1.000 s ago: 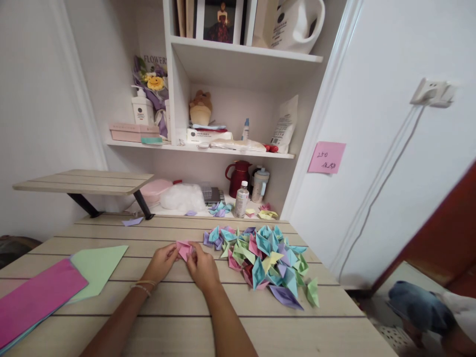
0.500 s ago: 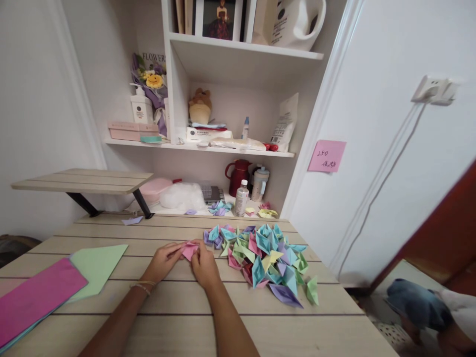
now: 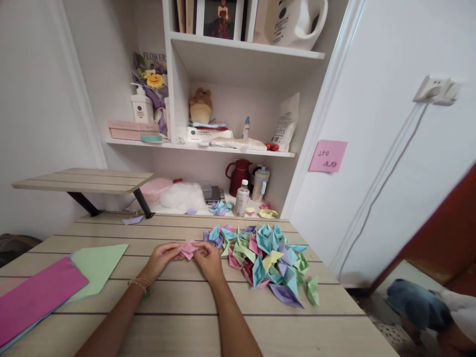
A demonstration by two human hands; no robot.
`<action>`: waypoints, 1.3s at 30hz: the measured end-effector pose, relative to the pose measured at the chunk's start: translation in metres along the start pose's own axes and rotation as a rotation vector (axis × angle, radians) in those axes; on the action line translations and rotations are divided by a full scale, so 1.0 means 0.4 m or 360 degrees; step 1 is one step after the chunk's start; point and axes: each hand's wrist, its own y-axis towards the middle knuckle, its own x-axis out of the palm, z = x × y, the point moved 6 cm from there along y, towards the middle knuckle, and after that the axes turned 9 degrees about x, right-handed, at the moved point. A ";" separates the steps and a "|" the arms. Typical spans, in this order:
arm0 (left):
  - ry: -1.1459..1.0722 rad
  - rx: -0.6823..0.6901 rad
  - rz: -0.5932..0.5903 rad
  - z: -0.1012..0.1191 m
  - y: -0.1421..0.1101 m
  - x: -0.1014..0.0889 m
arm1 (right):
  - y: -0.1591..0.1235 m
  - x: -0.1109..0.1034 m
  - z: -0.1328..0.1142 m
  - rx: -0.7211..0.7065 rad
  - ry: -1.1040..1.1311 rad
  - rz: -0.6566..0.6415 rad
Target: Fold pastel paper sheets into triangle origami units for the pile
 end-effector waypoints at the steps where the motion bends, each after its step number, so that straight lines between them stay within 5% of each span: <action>1: -0.0032 -0.0021 -0.0004 -0.004 0.000 -0.001 | 0.000 -0.001 0.000 0.0001 0.0005 -0.0001; 11: 0.0007 -0.0007 0.0111 -0.011 0.007 -0.020 | -0.003 0.017 0.001 0.0072 0.0183 -0.0155; 28: 0.0270 0.0054 0.0009 0.015 0.001 -0.006 | 0.004 -0.004 -0.001 0.0077 0.0101 -0.0006; 39: 0.0095 -0.0056 -0.0074 -0.003 -0.002 0.006 | 0.006 -0.009 0.006 0.0075 0.0120 0.0060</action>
